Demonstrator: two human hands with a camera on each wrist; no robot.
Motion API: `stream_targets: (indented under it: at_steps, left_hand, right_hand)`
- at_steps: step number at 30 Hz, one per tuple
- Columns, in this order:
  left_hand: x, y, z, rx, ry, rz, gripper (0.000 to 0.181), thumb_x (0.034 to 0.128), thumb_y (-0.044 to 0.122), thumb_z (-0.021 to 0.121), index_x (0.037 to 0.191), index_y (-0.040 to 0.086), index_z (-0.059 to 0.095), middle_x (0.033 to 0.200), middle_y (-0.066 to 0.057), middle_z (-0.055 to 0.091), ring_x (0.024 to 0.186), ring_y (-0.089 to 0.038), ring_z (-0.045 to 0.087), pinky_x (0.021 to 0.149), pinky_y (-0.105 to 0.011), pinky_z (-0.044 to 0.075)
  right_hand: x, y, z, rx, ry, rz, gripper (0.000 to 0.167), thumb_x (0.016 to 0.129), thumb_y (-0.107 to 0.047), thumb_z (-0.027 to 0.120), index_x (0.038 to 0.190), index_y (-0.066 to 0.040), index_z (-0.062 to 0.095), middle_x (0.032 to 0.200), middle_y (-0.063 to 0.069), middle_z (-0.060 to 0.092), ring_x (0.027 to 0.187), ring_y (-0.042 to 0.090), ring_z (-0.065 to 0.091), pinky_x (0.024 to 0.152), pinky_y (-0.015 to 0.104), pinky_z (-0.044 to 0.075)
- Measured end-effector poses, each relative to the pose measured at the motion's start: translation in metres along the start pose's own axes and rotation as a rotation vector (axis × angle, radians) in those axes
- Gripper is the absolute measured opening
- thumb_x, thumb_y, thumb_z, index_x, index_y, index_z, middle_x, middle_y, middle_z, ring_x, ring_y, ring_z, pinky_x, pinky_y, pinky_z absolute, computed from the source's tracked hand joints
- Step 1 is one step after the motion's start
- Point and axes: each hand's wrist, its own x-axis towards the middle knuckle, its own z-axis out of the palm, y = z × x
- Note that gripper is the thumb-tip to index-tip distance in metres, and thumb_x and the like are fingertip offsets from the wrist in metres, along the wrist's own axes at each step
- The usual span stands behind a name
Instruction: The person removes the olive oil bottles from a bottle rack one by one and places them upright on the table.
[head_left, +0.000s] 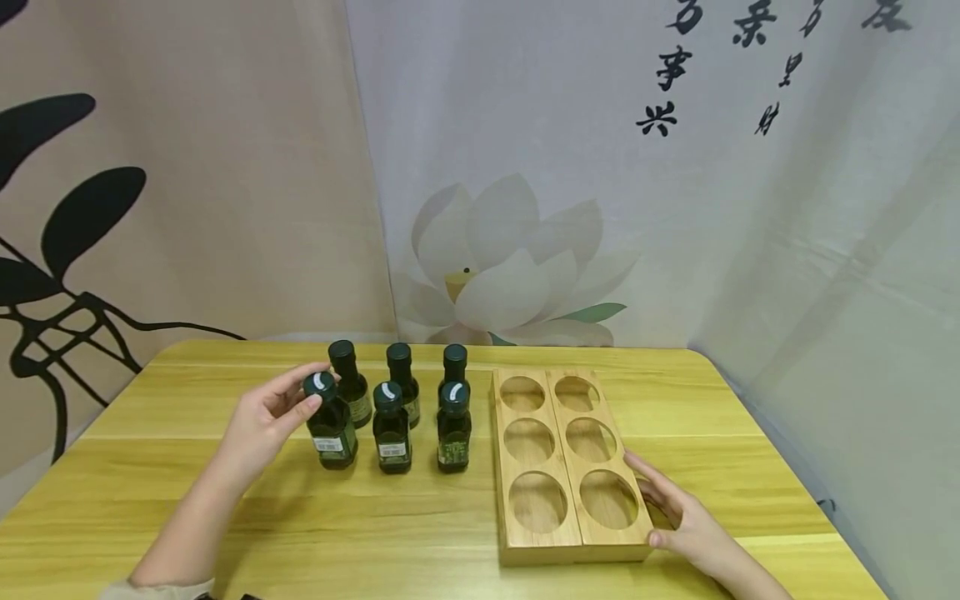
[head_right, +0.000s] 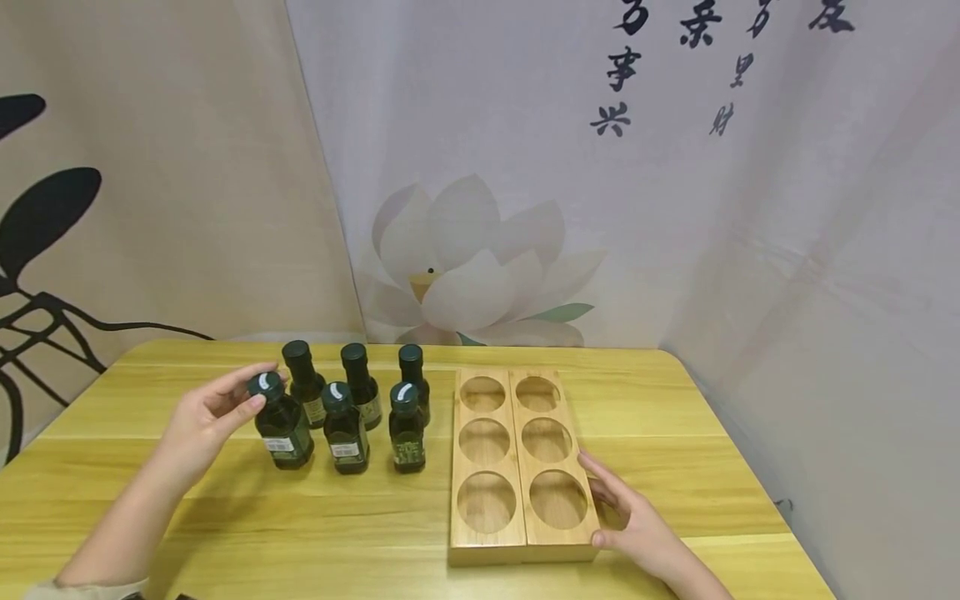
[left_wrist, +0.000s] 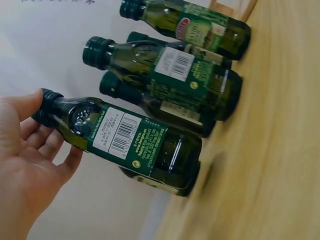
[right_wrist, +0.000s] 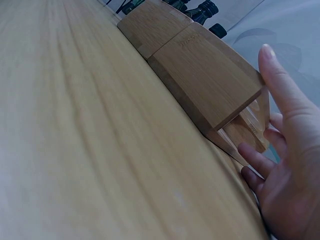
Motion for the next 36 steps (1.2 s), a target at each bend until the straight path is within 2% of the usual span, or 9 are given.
stream_targets:
  at_steps: [3,5,13,16,20,25,30,33,36]
  left_hand:
    - [-0.002,-0.007,0.002,-0.023,-0.006,0.006,0.039,0.0960,0.008,0.059,0.134,-0.001,0.053,0.121,0.007,0.062,0.101,-0.003,0.059,0.082,-0.015,0.048]
    - [-0.004,-0.011,0.002,-0.042,-0.016,0.004,0.040,0.0958,0.007,0.059,0.134,-0.002,0.052,0.121,0.004,0.063,0.103,-0.003,0.059,0.083,-0.016,0.048]
    - [-0.005,-0.017,0.005,-0.103,-0.029,0.013,0.042,0.0967,0.005,0.056,0.138,-0.001,0.048,0.127,-0.020,0.058,0.110,-0.002,0.056,0.088,-0.019,0.046]
    - [-0.006,-0.015,0.004,-0.113,-0.035,0.010,0.044,0.0970,0.005,0.056,0.139,-0.003,0.046,0.128,-0.019,0.057,0.111,-0.002,0.056,0.088,-0.018,0.046]
    - [-0.006,-0.012,0.000,-0.052,-0.038,-0.012,0.045,0.0971,0.009,0.057,0.141,0.002,0.046,0.131,-0.011,0.057,0.110,-0.001,0.055,0.087,-0.015,0.045]
    - [-0.006,-0.010,-0.007,-0.030,-0.039,-0.011,0.046,0.0970,0.011,0.058,0.140,0.003,0.046,0.134,-0.013,0.054,0.112,-0.001,0.054,0.088,-0.015,0.045]
    - [-0.007,-0.005,-0.016,-0.025,-0.054,-0.004,0.044,0.0970,0.009,0.057,0.140,0.005,0.047,0.132,-0.012,0.055,0.113,-0.003,0.054,0.088,-0.016,0.044]
    - [-0.009,-0.003,-0.023,0.018,-0.060,-0.009,0.044,0.0974,0.010,0.057,0.140,0.008,0.048,0.131,-0.007,0.057,0.112,-0.003,0.054,0.086,-0.016,0.046]
    - [-0.009,-0.003,-0.031,0.078,-0.059,-0.005,0.046,0.0978,0.012,0.057,0.142,0.011,0.046,0.130,-0.003,0.057,0.111,-0.002,0.054,0.085,-0.015,0.046]
  right_hand:
    - [0.001,-0.001,0.001,0.009,-0.002,0.002,0.082,0.093,-0.040,0.063,0.152,-0.005,0.020,0.155,0.007,0.026,0.128,0.019,0.044,0.103,0.019,0.028]
    - [0.002,-0.002,0.001,0.022,-0.006,0.004,0.082,0.092,-0.039,0.063,0.153,-0.004,0.019,0.155,0.008,0.026,0.128,0.019,0.044,0.103,0.019,0.028]
    - [0.006,-0.001,0.000,0.029,-0.019,-0.003,0.081,0.093,-0.038,0.063,0.152,-0.004,0.019,0.155,0.009,0.026,0.127,0.020,0.045,0.103,0.019,0.029]
    - [0.007,0.001,-0.001,0.030,-0.023,-0.002,0.081,0.093,-0.036,0.063,0.153,-0.004,0.019,0.155,0.010,0.025,0.128,0.019,0.044,0.103,0.019,0.029]
    - [0.006,0.002,-0.001,0.021,-0.023,0.009,0.079,0.093,-0.030,0.065,0.153,-0.005,0.019,0.156,0.010,0.024,0.129,0.018,0.043,0.104,0.018,0.028]
    - [0.006,-0.007,-0.002,0.021,-0.033,0.034,0.071,0.096,-0.013,0.060,0.153,-0.005,0.019,0.153,0.014,0.029,0.129,0.020,0.043,0.102,0.020,0.033]
    - [0.003,-0.021,-0.002,-0.086,0.000,0.093,0.066,0.095,0.003,0.052,0.153,-0.007,0.021,0.150,0.018,0.032,0.127,0.014,0.045,0.098,0.023,0.039]
    - [0.004,-0.030,-0.003,-0.188,0.050,0.142,0.066,0.094,0.002,0.055,0.152,-0.011,0.026,0.149,0.018,0.034,0.125,0.007,0.044,0.094,0.025,0.041]
    - [0.006,-0.038,-0.007,-0.270,0.083,0.146,0.065,0.093,-0.001,0.058,0.151,-0.011,0.029,0.146,0.020,0.037,0.125,0.005,0.043,0.094,0.024,0.039]
